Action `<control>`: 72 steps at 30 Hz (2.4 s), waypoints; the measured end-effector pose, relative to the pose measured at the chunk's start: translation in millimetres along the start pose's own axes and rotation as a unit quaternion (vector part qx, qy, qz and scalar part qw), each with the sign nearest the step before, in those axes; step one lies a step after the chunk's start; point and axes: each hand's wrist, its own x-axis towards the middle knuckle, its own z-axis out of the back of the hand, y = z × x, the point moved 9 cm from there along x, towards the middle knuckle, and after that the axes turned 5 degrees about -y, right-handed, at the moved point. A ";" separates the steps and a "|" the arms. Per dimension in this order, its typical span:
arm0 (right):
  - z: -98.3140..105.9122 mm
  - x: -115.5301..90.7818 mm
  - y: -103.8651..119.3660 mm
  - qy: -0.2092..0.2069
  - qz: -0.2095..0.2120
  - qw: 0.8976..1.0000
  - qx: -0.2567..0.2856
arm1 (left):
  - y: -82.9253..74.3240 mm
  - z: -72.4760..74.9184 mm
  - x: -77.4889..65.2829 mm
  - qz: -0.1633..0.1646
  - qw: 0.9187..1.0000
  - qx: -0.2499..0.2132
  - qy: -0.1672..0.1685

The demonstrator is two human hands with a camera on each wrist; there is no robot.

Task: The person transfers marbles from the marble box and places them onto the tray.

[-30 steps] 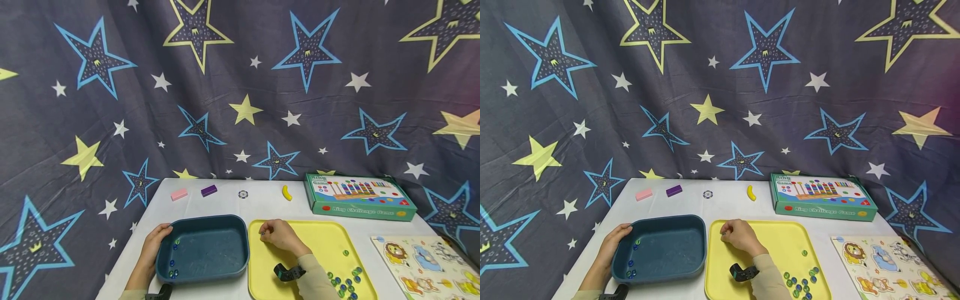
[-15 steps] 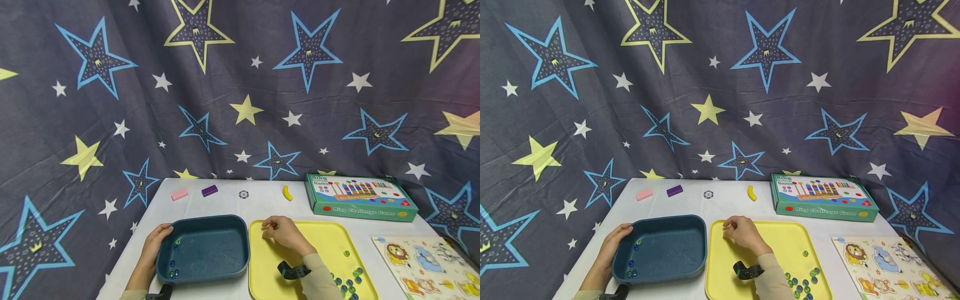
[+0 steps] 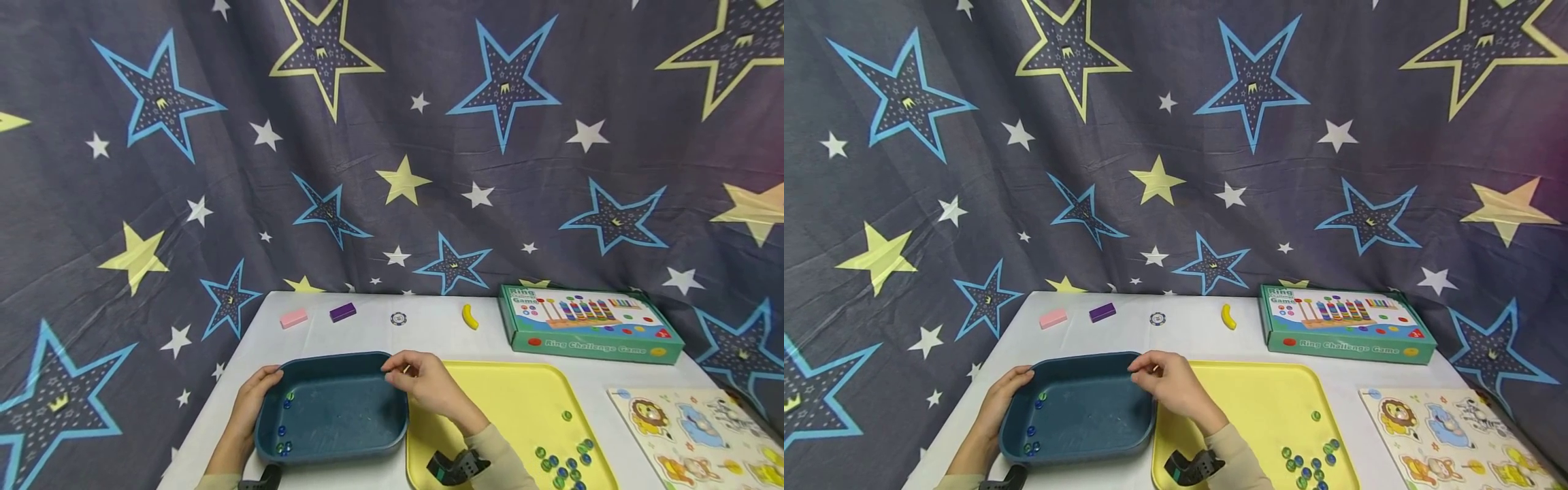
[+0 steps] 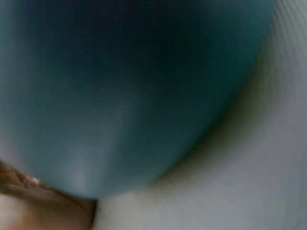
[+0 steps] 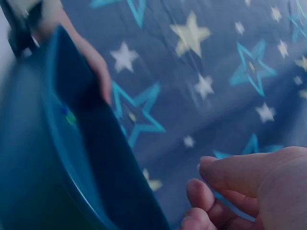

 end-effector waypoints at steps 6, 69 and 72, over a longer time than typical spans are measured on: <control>-48.4 -6.7 21.6 0.050 0.055 0.997 0.001 | -1.2 -1.9 0.3 0.006 1.000 -0.003 -0.003; -190.1 -0.2 20.4 0.330 -0.021 0.941 -0.076 | -3.4 -0.4 -1.2 -0.013 1.000 -0.012 0.005; -185.1 0.0 22.5 0.314 -0.009 0.947 -0.072 | -2.4 -0.5 -1.2 -0.006 1.000 -0.017 0.002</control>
